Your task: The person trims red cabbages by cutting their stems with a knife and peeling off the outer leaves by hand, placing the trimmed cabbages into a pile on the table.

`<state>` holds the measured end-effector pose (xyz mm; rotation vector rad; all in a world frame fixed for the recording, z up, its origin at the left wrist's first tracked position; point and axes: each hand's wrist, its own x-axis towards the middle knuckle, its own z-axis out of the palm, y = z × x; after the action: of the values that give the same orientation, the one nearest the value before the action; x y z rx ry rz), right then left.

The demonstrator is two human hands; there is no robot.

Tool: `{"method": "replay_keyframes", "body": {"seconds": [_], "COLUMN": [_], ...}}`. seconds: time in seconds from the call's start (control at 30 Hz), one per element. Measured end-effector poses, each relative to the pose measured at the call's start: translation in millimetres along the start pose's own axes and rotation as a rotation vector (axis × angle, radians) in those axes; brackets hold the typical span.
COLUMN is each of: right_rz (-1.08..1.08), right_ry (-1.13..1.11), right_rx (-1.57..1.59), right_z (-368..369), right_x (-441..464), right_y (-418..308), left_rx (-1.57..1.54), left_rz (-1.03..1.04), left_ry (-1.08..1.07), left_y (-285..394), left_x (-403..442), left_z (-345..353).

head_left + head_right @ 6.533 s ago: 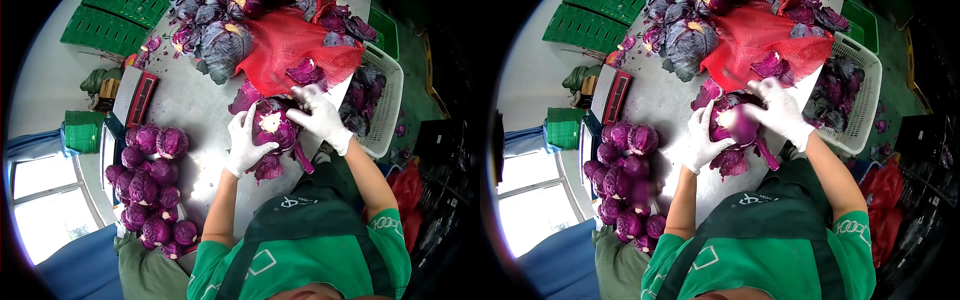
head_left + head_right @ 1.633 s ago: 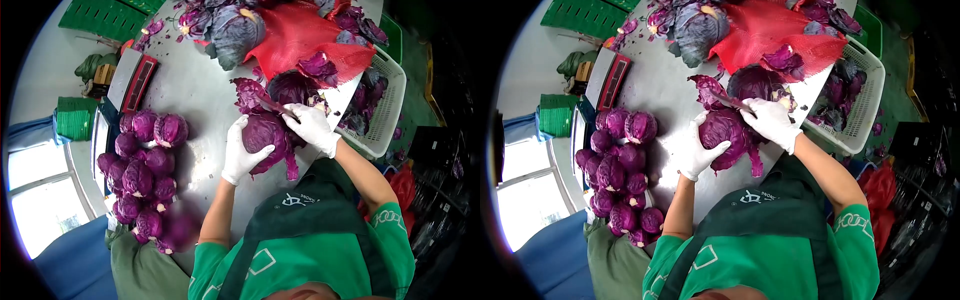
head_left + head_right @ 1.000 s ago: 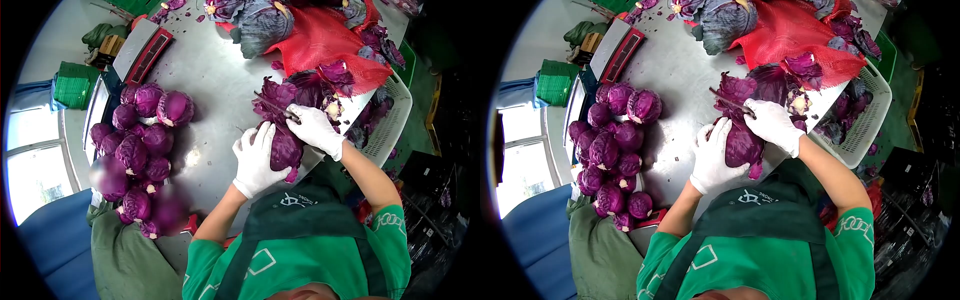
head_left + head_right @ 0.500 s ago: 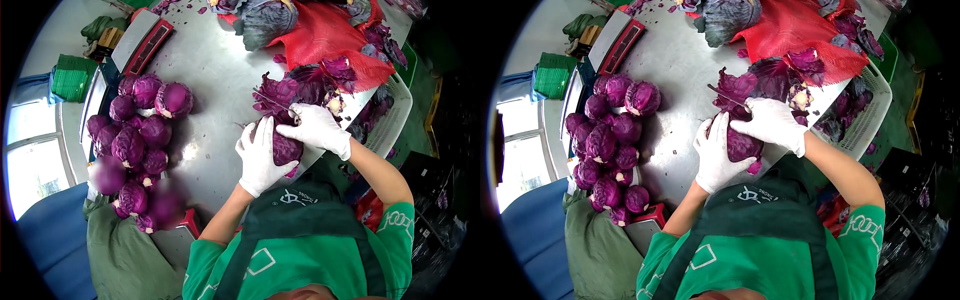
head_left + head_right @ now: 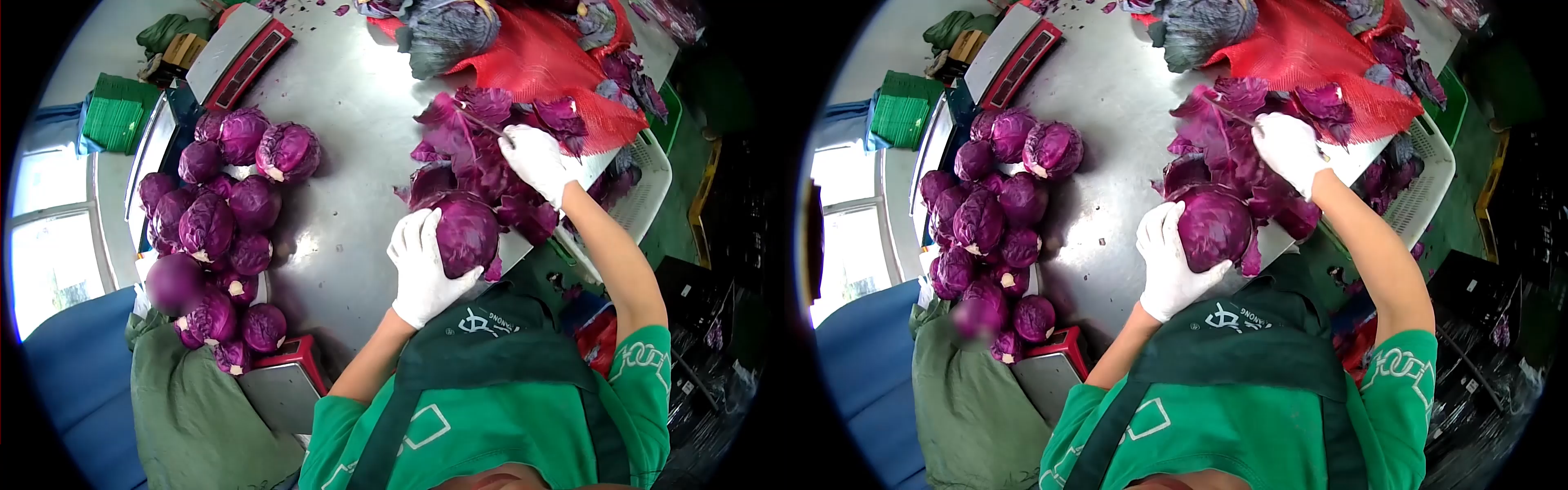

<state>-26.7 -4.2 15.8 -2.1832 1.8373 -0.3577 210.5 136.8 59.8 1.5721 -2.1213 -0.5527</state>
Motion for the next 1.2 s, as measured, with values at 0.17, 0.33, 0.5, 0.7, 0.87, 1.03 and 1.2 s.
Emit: {"method": "replay_keyframes", "body": {"seconds": [0.17,0.33,0.5,0.7,0.87,1.03,1.2], "right_rz": [-0.137,-0.118,-0.195,-0.147,-0.171,-0.063,-0.095], "right_ry": [-0.096,-0.379,-0.195,0.069,0.214,-0.195,-0.096], "right_rx": [0.423,0.511,0.237,-0.163,0.244,0.593,0.966], "right_z": [-44,-22,-8,11,-56,-48,-31], "right_x": [-44,-61,-68,-9,-39,-81,-78], "right_y": [-59,-50,-50,11,1,-49,-12], "left_rx": [-0.099,-0.383,-0.496,-0.487,-1.065,-1.154,-1.215], "left_rz": [-0.061,0.029,0.005,0.007,-0.443,-0.459,-0.501], "left_ry": [-0.072,-0.102,-0.129,-0.155,-0.004,0.025,-0.070], "left_y": [-12,-43,-60,-75,-54,-26,-32], "left_x": [-7,-5,3,13,27,43,48], "left_z": [-9,-11,-10,-7,6,27,29]}}
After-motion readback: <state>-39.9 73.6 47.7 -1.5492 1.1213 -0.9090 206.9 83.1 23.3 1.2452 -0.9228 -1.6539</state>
